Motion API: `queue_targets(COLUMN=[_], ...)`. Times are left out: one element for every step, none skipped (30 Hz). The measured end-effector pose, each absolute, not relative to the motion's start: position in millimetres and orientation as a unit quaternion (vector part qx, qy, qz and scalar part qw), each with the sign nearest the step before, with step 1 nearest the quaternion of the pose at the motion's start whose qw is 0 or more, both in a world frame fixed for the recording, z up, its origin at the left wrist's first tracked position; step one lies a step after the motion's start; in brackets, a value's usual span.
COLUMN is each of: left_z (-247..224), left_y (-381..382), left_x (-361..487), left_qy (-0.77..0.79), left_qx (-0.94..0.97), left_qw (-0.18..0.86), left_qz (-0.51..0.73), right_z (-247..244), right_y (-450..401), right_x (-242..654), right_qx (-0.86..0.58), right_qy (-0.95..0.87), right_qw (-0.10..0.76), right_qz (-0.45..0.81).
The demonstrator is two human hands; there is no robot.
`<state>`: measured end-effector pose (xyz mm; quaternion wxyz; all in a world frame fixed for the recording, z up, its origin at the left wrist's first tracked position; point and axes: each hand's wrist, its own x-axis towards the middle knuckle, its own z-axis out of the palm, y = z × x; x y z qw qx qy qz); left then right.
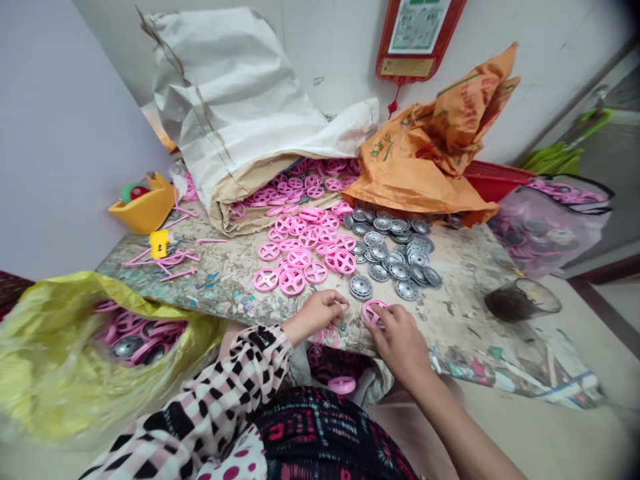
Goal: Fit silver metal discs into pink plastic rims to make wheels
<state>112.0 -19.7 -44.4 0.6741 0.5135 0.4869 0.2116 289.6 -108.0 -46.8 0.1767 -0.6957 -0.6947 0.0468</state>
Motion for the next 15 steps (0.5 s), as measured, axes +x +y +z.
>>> queue_targets(left_z=[-45, -45, -44, -43, -42, -40, -39, -38, -38, -37, -37, -37, -36, -36, -35], left_y=[-21, -23, -25, -27, -29, -32, -34, -35, -37, -37, -38, -38, -38, -38, -38], left_x=[113, 115, 115, 116, 117, 118, 119, 120, 122, 123, 124, 125, 126, 127, 128], left_qy=[0.487, 0.486, 0.485, 0.483, 0.481, 0.478, 0.473, 0.469, 0.469, 0.474, 0.483, 0.493, 0.503, 0.512, 0.518], left_qx=[0.514, 0.512, 0.506, 0.495, 0.480, 0.462, 0.444, 0.426, 0.412, 0.401, 0.394, 0.388, 0.385, 0.384, 0.385], left_qw=[0.674, 0.678, 0.685, 0.697, 0.711, 0.726, 0.741, 0.753, 0.760, 0.762, 0.760, 0.757, 0.752, 0.747, 0.742], left_qz=[0.209, 0.205, 0.199, 0.190, 0.182, 0.177, 0.175, 0.177, 0.181, 0.184, 0.185, 0.182, 0.180, 0.179, 0.180], right_z=[-48, -50, -52, -54, -56, -57, -58, -58, -57, -56, -55, -54, -52, -51, -51], right_y=[-104, -100, -98, -96, -96, -97, -98, -99, -101, -101, -100, -98, -94, -89, -81], right_x=[295, 299, 302, 303, 303, 301, 299, 296, 293, 291, 289, 289, 291, 293, 296], right_qx=[-0.703, -0.707, -0.708, -0.707, -0.706, -0.706, -0.705, -0.701, -0.694, -0.684, -0.673, -0.664, -0.658, -0.655, -0.656], right_qy=[-0.693, -0.694, -0.694, -0.694, -0.691, -0.687, -0.683, -0.682, -0.686, -0.693, -0.699, -0.700, -0.698, -0.690, -0.683], right_qw=[0.156, 0.141, 0.134, 0.137, 0.151, 0.169, 0.187, 0.201, 0.209, 0.214, 0.221, 0.233, 0.249, 0.267, 0.283], right_qz=[0.020, 0.005, 0.001, 0.005, 0.015, 0.026, 0.038, 0.050, 0.063, 0.078, 0.097, 0.117, 0.137, 0.150, 0.153])
